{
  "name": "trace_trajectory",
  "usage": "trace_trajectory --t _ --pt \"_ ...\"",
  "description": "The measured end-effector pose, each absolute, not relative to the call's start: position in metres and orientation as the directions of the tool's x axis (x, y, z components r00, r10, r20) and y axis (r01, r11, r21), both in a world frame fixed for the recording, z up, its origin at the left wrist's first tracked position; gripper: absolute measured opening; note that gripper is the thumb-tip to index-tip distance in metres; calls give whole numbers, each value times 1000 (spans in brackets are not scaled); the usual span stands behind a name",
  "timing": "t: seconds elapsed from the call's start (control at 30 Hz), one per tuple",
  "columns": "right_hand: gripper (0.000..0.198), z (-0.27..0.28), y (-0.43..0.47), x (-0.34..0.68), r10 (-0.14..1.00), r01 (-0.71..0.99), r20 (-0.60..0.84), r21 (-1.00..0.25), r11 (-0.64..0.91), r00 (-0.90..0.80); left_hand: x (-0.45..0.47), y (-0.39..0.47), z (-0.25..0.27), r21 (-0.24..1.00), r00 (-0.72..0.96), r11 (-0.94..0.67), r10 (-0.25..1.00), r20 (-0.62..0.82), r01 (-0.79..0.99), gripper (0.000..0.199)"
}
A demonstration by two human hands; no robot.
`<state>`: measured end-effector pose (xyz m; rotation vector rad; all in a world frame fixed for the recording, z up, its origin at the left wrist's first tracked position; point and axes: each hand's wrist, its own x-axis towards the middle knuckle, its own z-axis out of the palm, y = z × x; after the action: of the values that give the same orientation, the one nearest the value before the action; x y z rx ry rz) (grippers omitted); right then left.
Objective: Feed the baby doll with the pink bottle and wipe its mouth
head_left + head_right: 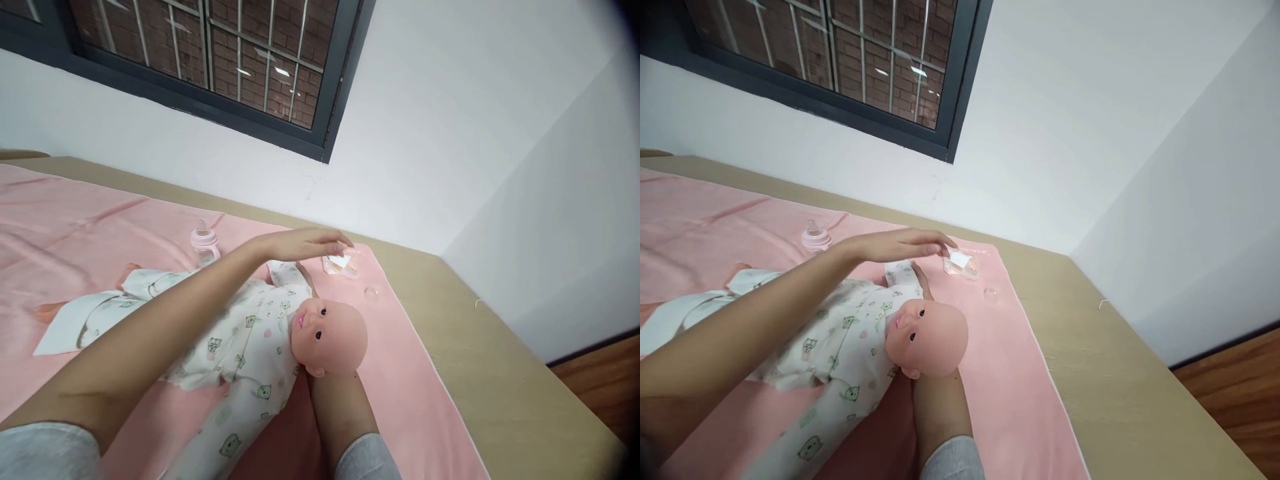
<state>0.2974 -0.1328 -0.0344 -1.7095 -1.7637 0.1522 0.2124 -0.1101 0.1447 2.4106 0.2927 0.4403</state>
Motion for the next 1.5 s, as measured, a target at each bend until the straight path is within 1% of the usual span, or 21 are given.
trace_trajectory --t 0.1,0.17,0.27,0.37,0.43,0.47,0.53,0.57,0.63,0.7,0.73,0.77,0.8,0.87,0.93,1.07,1.17,1.27,1.37,1.43,1.5 --pt "35 -25 -137 297 915 743 284 -669 -24 285 180 -107 139 649 747 -746 516 420 150 40" --pt "33 -21 -155 316 908 692 285 -722 -7 306 161 -104 129 674 602 -712 630 491 195 38" --pt "29 -19 -180 340 894 743 328 -670 -6 303 134 -97 115 690 398 -666 736 548 282 37" --pt "18 -13 -181 333 876 801 386 -599 -2 290 103 -86 107 680 125 -605 778 616 414 39" --pt "11 -4 -172 313 888 836 343 -543 -78 306 78 -76 103 653 -24 -516 774 633 555 43" --pt "11 3 -166 302 903 857 275 -488 -167 332 64 -70 99 611 -48 -456 775 630 647 46" --pt "13 18 -160 284 924 889 35 -285 -357 382 38 -56 90 452 16 -334 819 574 827 60" --pt "12 25 -160 279 917 906 -114 -146 -396 382 26 -50 83 349 71 -291 847 527 891 73" --pt "8 39 -165 274 844 938 -409 154 -310 346 8 -38 70 156 215 -310 873 439 938 93" --pt "20 51 -173 274 658 907 -653 406 -112 374 0 -30 58 89 300 -355 880 369 931 98" --pt "26 56 -176 275 549 863 -712 504 -35 438 -1 -28 53 94 321 -374 880 349 923 94" --pt "29 60 -179 276 463 815 -723 579 1 513 0 -27 50 113 338 -393 880 335 912 87" --pt "31 63 -181 276 405 778 -708 627 -15 578 3 -27 47 133 356 -415 876 324 900 79" --pt "30 66 -183 275 393 736 -648 666 -124 653 10 -28 44 161 382 -448 866 324 880 66" --pt "29 65 -181 274 362 710 -630 688 -152 688 17 -31 43 177 369 -447 862 348 877 65" --pt "30 57 -177 273 159 666 -660 746 22 734 27 -36 39 198 306 -407 864 400 892 74" --pt "32 54 -175 273 123 667 -666 744 45 736 31 -40 37 215 272 -375 878 394 902 74" --pt "34 56 -177 271 122 648 -644 762 8 755 33 -41 41 215 218 -318 895 389 923 70" --pt "36 62 -181 268 179 622 -607 782 -36 774 34 -46 57 217 152 -268 887 436 939 69" --pt "37 64 -182 267 227 633 -605 770 -78 763 36 -53 72 311 151 -325 868 473 893 71" --pt "33 66 -183 268 288 673 -622 727 -133 728 41 -64 87 486 198 -447 854 481 751 70"
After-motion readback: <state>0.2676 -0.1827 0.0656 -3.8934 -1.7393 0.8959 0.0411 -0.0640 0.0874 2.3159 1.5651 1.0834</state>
